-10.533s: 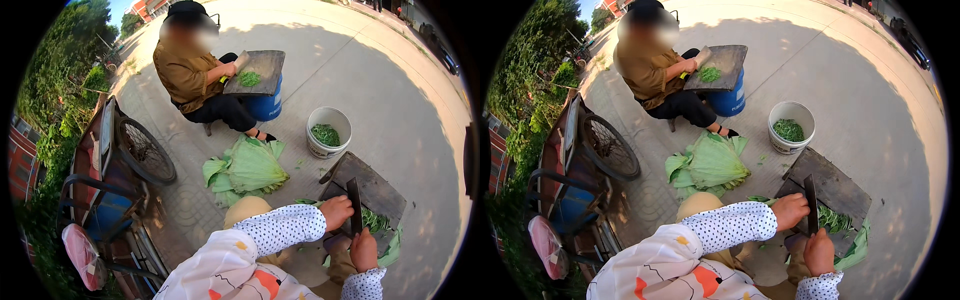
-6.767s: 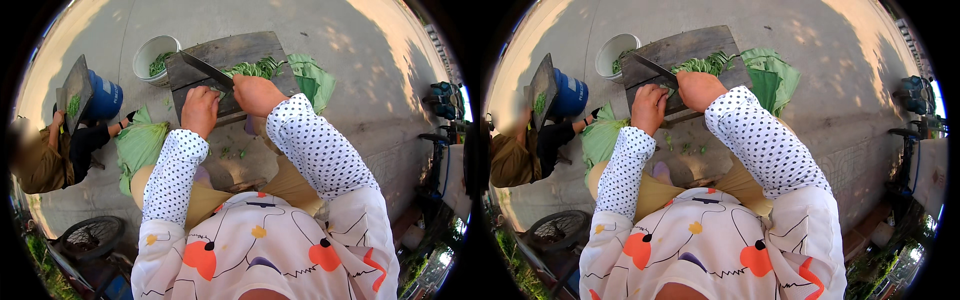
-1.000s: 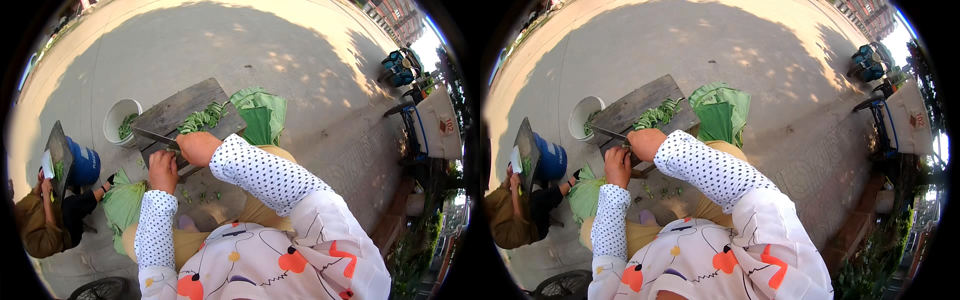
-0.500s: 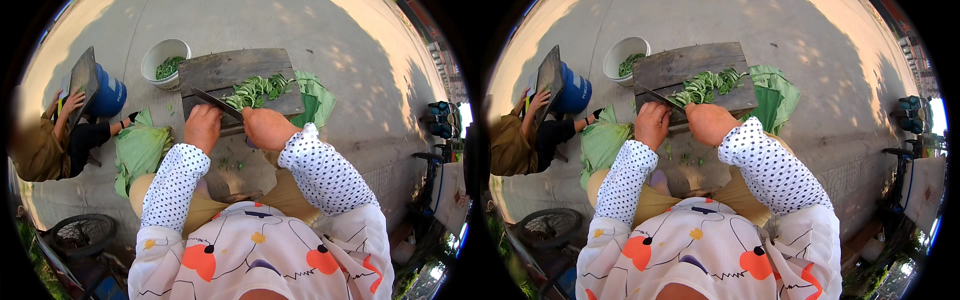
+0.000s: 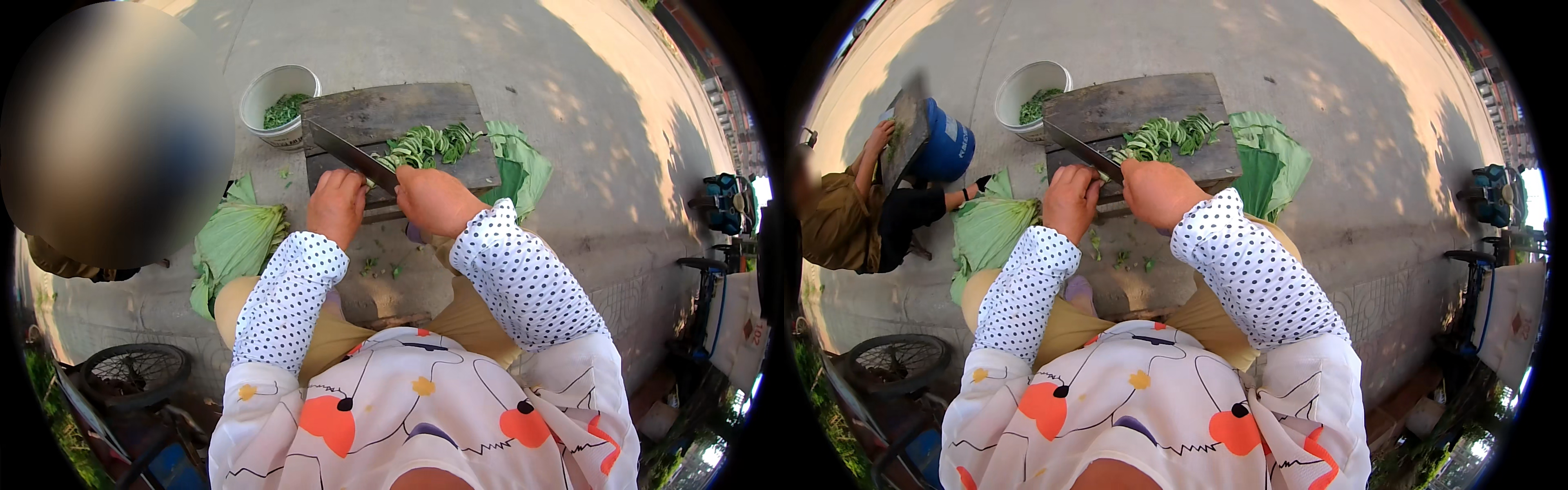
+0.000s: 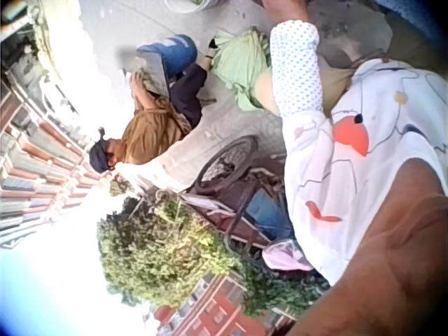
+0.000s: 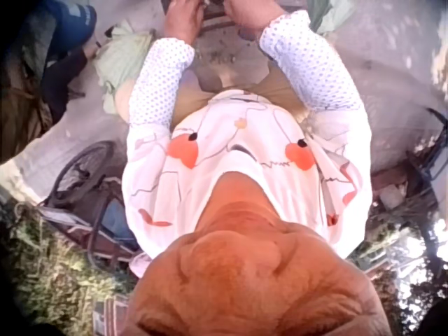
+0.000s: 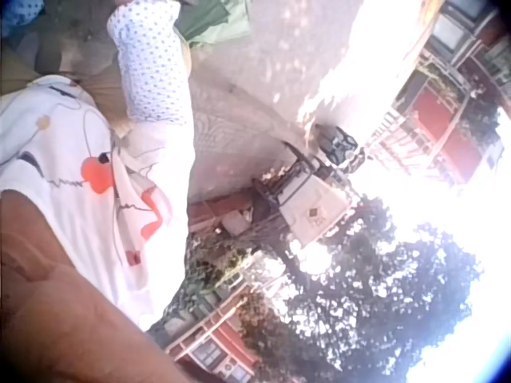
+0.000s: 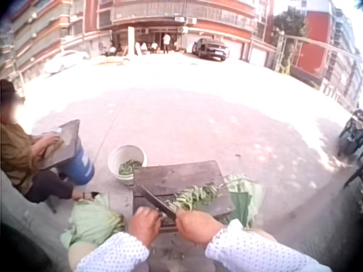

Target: The person rolls up several green leaves and chops them into thin strips using a large knife on a wooden board.

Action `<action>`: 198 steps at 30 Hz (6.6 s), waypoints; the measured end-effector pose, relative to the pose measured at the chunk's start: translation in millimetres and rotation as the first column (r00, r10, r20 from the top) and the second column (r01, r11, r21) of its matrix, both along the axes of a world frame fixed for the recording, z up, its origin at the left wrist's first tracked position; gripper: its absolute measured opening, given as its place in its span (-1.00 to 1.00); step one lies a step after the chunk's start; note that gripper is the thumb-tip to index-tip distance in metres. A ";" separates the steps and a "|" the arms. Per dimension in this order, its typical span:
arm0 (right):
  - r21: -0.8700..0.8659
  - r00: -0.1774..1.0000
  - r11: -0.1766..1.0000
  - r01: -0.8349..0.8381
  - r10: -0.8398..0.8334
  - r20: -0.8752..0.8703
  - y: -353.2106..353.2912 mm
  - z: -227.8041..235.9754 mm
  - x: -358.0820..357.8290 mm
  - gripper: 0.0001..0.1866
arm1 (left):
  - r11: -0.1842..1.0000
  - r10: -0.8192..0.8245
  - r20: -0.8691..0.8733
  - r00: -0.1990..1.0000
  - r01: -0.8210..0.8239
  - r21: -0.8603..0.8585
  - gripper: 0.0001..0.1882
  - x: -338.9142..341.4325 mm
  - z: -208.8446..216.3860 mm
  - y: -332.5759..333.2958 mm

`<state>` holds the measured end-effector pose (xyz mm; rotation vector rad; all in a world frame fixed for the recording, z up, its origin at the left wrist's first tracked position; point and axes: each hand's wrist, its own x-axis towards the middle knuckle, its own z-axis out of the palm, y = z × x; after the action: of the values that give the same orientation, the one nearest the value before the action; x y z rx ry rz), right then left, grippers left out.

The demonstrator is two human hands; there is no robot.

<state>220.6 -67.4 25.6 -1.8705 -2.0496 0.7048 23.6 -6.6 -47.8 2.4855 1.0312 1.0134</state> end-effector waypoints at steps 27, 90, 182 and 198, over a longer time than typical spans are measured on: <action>0.145 0.999 0.989 0.041 -0.035 -0.041 11.5 -27.1 3.0 -0.79 | 0.998 -0.033 -0.029 0.999 0.031 -0.053 -0.83 -1.0 4.2 -0.4; 0.004 0.989 1.000 -0.001 0.001 0.145 7.9 -17.1 -32.0 -0.82 | 0.999 -0.016 0.024 1.000 0.016 -0.037 -0.82 -7.9 -5.5 0.2; -0.083 0.973 0.997 -0.007 0.026 0.231 -17.2 2.2 -17.0 -0.85 | 0.998 0.060 0.012 0.998 -0.060 0.009 -0.88 -6.1 -10.2 -4.1; 0.115 0.993 0.987 0.111 -0.114 0.023 16.1 -33.0 -25.9 -0.80 | 0.997 0.038 -0.013 0.999 -0.039 -0.071 -0.86 -14.2 4.1 -10.6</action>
<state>194.7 -51.3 -7.4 -1.9244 -1.9404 0.5236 9.4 -17.1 -43.7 2.4263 1.1029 0.9577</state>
